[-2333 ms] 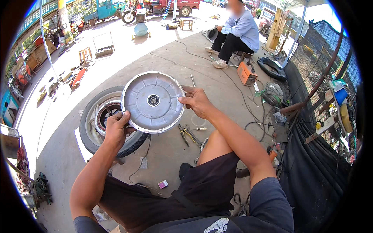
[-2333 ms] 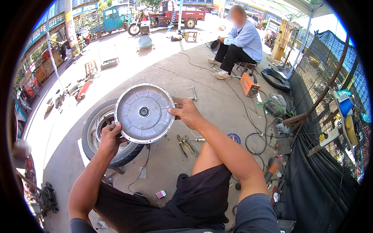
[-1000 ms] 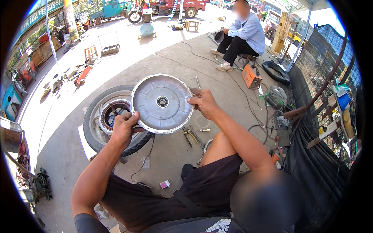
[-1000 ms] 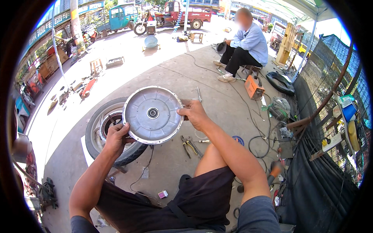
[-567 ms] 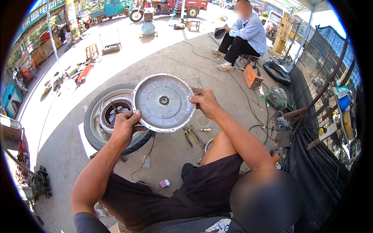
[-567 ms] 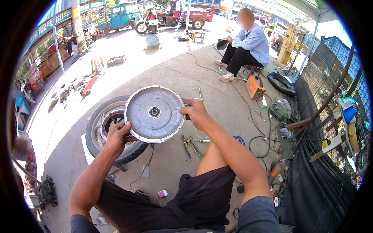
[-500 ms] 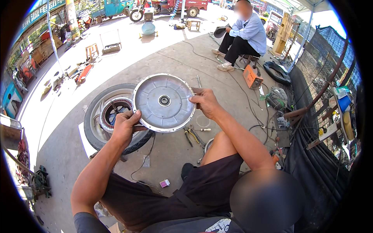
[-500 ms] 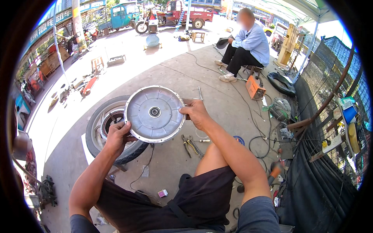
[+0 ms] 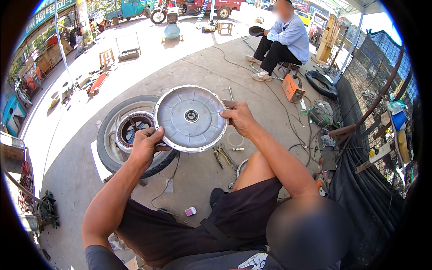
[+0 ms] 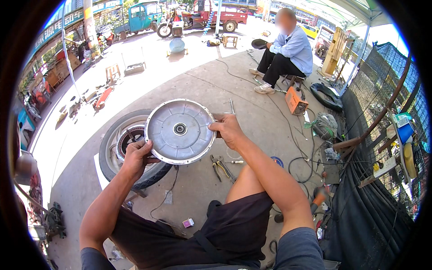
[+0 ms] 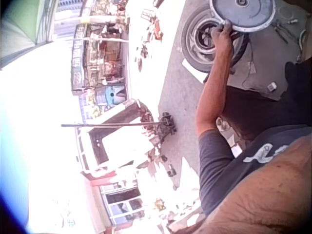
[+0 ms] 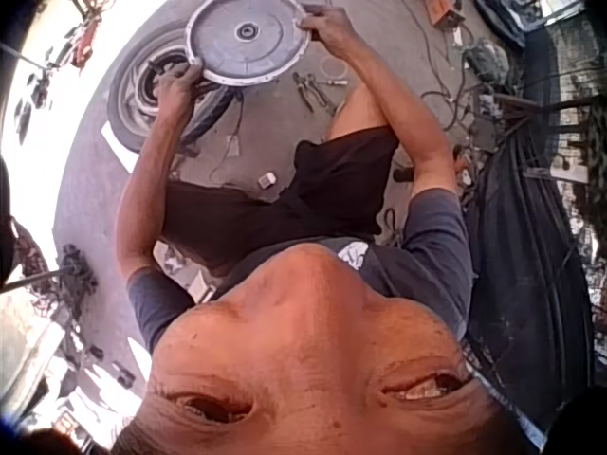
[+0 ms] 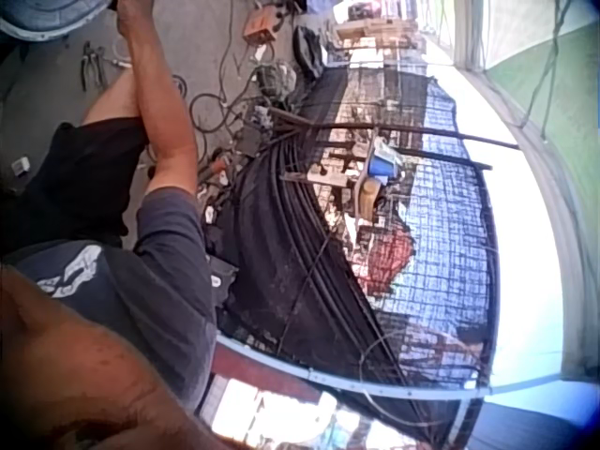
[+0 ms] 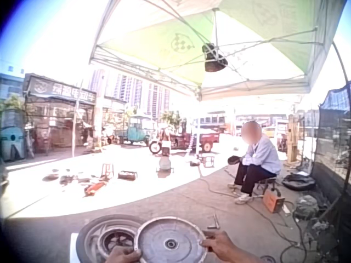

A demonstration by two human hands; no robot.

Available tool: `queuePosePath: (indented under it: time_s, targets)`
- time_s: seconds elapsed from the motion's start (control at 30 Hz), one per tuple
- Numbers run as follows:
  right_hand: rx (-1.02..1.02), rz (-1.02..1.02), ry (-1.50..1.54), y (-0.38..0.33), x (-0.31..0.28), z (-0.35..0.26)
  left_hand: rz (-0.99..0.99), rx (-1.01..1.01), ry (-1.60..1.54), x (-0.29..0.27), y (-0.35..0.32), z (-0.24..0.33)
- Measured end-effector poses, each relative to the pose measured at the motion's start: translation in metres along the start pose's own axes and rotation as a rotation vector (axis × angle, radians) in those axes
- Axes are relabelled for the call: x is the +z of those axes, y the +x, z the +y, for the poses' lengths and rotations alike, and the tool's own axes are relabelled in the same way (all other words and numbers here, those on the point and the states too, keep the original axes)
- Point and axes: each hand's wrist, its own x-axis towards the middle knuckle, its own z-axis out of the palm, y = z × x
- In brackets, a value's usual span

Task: The person handles a small bearing and places it into a circular metal housing. They then use a hammer to tap the bearing into place within the housing. The person continues to adjust and inspect the housing and bearing assembly.

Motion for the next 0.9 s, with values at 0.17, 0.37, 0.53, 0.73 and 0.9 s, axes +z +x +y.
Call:
queuePosePath:
  time_s: [0.17, 0.37, 0.53, 0.73, 0.9]
  targets:
    - [-0.001, 0.001, -0.003, -0.0004, -0.0004, -0.0006, -0.006, -0.005, 0.008, -0.0001, 0.0002, 0.0]
    - [-0.008, 0.009, 0.006, -0.0005, -0.0013, -0.0003, -0.015, -0.014, -0.007, -0.0002, 0.001, -0.0014]
    - [0.0, 0.021, 0.007, 0.0001, 0.0001, -0.0008, -0.03, -0.028, -0.019, -0.0039, 0.0024, -0.0033]
    - [0.0, 0.023, 0.007, 0.0012, -0.0017, 0.0015, -0.045, -0.06, -0.031, -0.0008, 0.0008, -0.0001]
    - [-0.011, 0.035, -0.03, 0.0, 0.0, -0.0014, -0.033, -0.07, -0.003, -0.0037, 0.0036, -0.0058]
